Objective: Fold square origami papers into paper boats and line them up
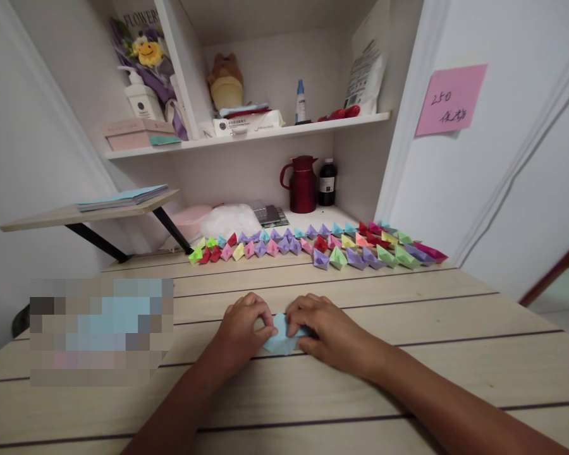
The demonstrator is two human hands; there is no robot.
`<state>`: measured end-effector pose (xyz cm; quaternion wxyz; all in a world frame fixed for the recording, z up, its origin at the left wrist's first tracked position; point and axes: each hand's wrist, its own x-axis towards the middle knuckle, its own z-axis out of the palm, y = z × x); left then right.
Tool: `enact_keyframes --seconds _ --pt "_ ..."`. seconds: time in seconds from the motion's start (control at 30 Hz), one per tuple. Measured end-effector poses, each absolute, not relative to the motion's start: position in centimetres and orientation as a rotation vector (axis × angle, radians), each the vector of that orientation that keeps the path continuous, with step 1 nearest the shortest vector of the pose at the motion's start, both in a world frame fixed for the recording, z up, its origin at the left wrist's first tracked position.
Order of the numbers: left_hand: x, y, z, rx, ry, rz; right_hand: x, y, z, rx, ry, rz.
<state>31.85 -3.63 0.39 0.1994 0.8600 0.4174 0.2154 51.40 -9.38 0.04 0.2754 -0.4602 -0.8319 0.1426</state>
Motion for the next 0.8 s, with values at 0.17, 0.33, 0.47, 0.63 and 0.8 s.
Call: enact_keyframes --seconds 0.17,0.33,0.47,0.63,0.8 --pt "31.6 -3.0 0.3 2.384 1.159 0.593 51.2 -9.2 0.1 -1.382 -2.138 0.345" --pt "31.4 -2.6 0.7 2.411 1.151 0.512 50.9 -8.8 -0.1 -1.498 -2.051 0.308" --pt "31.4 -2.6 1.0 2.422 1.178 0.479 50.8 -8.6 -0.2 -1.547 -2.048 0.271" --pt "31.4 -2.7 0.5 2.408 1.209 0.504 50.9 -8.6 -0.3 -1.555 -2.091 0.253" --pt "31.4 -2.5 0.4 2.390 1.193 0.486 51.0 -8.8 -0.6 -1.519 -1.948 0.336"
